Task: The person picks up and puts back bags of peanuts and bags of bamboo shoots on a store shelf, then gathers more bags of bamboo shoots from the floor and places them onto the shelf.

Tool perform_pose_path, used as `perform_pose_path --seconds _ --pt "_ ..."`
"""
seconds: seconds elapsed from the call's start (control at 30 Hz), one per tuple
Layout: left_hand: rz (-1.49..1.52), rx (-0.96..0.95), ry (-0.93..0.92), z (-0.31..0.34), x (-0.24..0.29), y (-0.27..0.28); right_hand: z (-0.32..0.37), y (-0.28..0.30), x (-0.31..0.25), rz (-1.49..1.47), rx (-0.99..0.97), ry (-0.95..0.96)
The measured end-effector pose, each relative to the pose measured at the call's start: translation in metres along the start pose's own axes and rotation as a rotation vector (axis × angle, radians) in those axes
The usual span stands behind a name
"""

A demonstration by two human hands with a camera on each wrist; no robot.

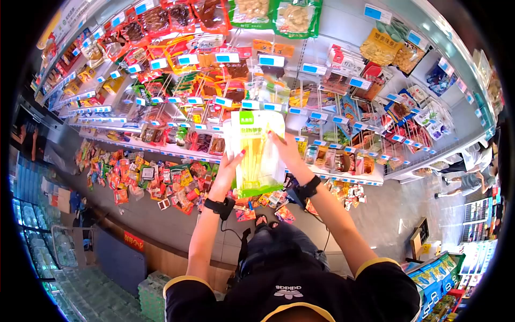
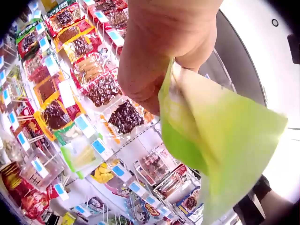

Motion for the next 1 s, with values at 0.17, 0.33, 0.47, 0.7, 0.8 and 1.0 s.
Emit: perform_pose_path --seconds 0.17,0.33,0.47,0.7,0.8,1.0 --pt "0.237 0.213 0.021 -0.042 -0.067 0.009 0.002 0.058 0.015 -0.047 0.111 -0.020" --pt "0.434 0.164 0.001 -0.100 -0.093 0.028 -0.033 0.124 0.062 -0.031 0.165 -0.067" --pt "0.416 0.155 -0.014 -0.151 -0.109 0.040 -0.078 0.158 0.112 0.273 0.214 -0.041" --pt "0.607 -0.499 -0.050 -0.237 -0.152 0.056 -0.142 0.175 0.177 0.521 0.292 0.010" --pt "0.730 -0.504 0.016 -0.249 -0.154 0.049 -0.154 0.182 0.193 0.433 0.326 -0.054" --pt "0.868 -0.476 0.039 -0.272 -0.149 0.024 -0.171 0.199 0.223 0.385 0.365 0.005"
Point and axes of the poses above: each hand's wrist, its own z-axis away from the middle knuckle, its own y-axis out of the back of the hand, x = y × z, the point moved 4 cm from there along -z, towards the middle knuckle, and after that the axes turned 11 degrees about -x, right-handed, at the moved point
